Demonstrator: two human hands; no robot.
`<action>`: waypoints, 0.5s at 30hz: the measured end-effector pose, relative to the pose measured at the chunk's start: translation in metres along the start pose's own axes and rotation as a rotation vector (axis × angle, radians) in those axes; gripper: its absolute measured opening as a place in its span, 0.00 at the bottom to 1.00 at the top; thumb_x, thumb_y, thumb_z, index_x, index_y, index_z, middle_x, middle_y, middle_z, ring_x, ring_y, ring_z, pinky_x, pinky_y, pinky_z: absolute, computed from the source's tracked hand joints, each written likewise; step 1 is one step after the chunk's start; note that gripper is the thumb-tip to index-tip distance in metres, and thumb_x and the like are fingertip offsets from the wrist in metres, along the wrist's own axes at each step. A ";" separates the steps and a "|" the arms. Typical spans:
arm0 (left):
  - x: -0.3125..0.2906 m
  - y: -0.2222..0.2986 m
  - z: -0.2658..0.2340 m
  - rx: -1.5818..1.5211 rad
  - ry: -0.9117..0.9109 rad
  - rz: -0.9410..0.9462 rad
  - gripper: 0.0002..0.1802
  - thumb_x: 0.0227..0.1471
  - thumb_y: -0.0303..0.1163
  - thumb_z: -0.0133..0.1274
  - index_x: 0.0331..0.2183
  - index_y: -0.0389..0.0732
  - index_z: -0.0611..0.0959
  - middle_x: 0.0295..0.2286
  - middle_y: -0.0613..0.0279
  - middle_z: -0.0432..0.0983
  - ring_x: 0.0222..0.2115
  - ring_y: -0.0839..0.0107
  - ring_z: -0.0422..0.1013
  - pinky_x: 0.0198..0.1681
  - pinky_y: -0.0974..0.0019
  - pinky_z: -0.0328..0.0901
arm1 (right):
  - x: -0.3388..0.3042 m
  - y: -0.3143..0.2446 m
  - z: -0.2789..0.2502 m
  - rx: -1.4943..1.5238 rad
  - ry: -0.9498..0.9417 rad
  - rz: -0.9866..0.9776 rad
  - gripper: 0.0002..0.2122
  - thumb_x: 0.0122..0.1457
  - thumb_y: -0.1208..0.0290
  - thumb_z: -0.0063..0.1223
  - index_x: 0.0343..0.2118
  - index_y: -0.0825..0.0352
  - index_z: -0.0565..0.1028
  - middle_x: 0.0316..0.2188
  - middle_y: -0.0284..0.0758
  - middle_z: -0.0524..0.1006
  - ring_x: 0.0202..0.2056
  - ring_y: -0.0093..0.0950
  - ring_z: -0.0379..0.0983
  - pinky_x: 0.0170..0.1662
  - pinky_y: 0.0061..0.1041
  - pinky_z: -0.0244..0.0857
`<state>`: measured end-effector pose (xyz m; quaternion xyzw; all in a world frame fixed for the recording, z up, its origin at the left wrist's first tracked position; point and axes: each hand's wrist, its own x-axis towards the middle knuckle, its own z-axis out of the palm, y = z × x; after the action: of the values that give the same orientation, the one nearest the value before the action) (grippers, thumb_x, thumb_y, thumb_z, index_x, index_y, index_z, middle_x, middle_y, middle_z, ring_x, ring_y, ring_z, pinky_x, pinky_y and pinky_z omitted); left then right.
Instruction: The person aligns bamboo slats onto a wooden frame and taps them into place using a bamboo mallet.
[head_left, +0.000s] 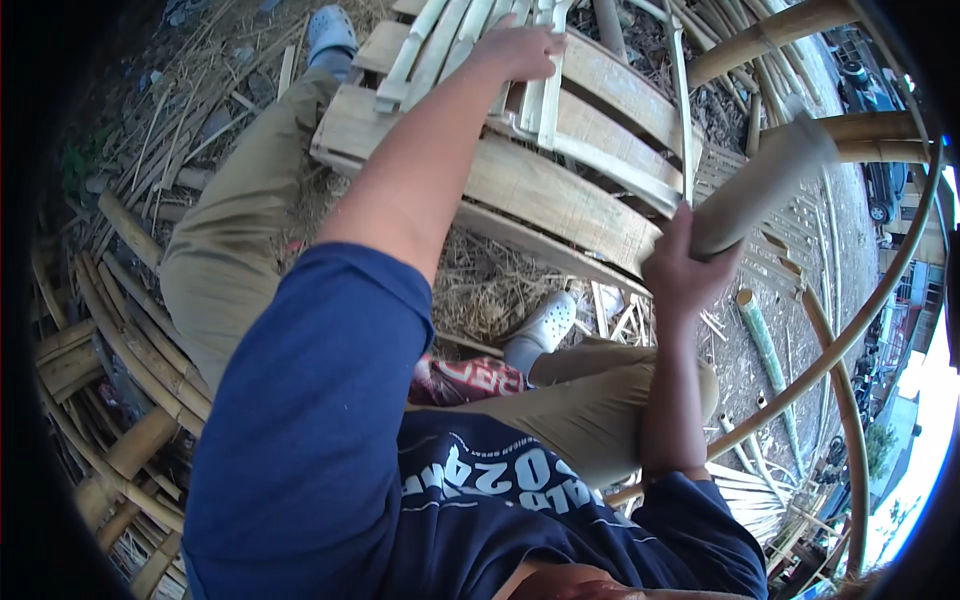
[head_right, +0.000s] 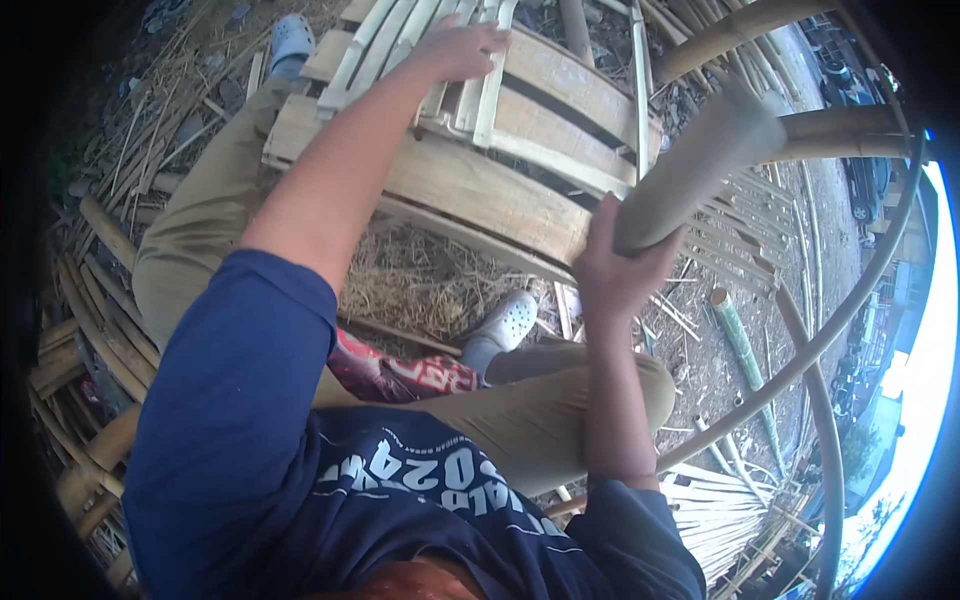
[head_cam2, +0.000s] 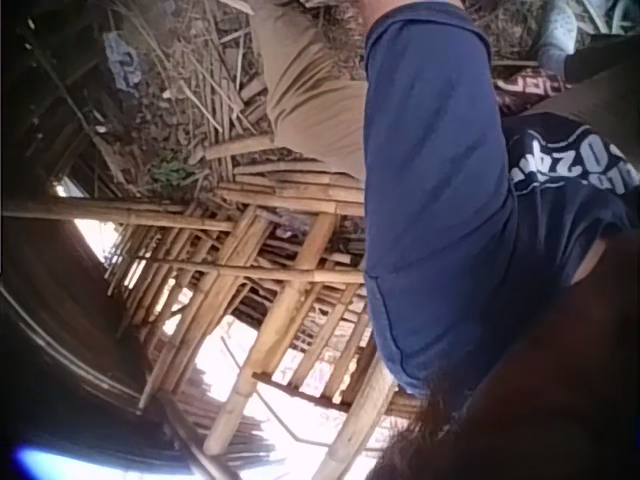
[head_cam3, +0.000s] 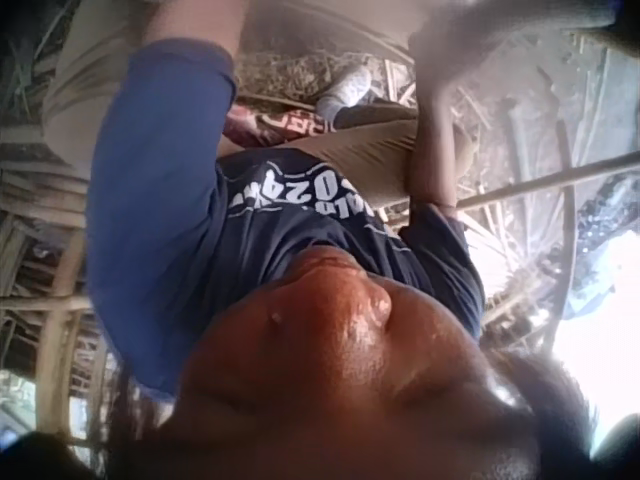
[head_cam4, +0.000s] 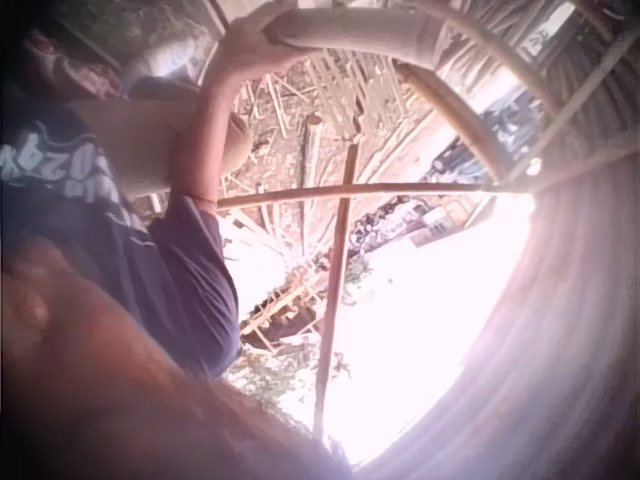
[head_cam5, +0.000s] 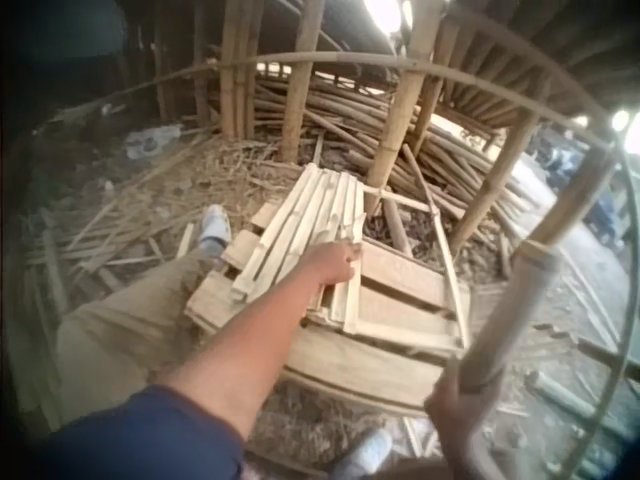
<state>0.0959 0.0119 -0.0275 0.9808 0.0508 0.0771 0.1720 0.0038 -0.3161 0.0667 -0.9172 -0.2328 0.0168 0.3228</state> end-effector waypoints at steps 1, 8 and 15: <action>-0.002 0.004 0.002 -0.016 -0.009 0.001 0.36 0.54 0.41 0.52 0.65 0.57 0.73 0.67 0.65 0.63 0.67 0.70 0.61 0.74 0.47 0.39 | -0.009 0.008 0.001 0.084 0.103 -0.032 0.16 0.62 0.67 0.61 0.43 0.75 0.71 0.32 0.58 0.81 0.35 0.45 0.84 0.37 0.36 0.74; 0.001 -0.012 -0.001 0.032 0.003 -0.032 0.35 0.54 0.38 0.51 0.65 0.57 0.74 0.67 0.75 0.64 0.70 0.77 0.53 0.75 0.46 0.36 | -0.007 -0.005 0.013 -0.272 -0.153 -0.011 0.21 0.58 0.57 0.63 0.45 0.69 0.72 0.28 0.54 0.82 0.32 0.55 0.81 0.37 0.50 0.74; 0.000 -0.007 -0.004 0.058 -0.002 -0.057 0.37 0.53 0.38 0.51 0.66 0.58 0.72 0.67 0.70 0.64 0.70 0.75 0.55 0.75 0.46 0.38 | -0.007 0.008 0.017 -0.282 -0.206 -0.035 0.22 0.56 0.56 0.65 0.44 0.70 0.74 0.28 0.52 0.82 0.31 0.51 0.81 0.36 0.47 0.74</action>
<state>0.0945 0.0201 -0.0267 0.9835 0.0806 0.0699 0.1459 -0.0025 -0.3150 0.0475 -0.9427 -0.2807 0.0721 0.1656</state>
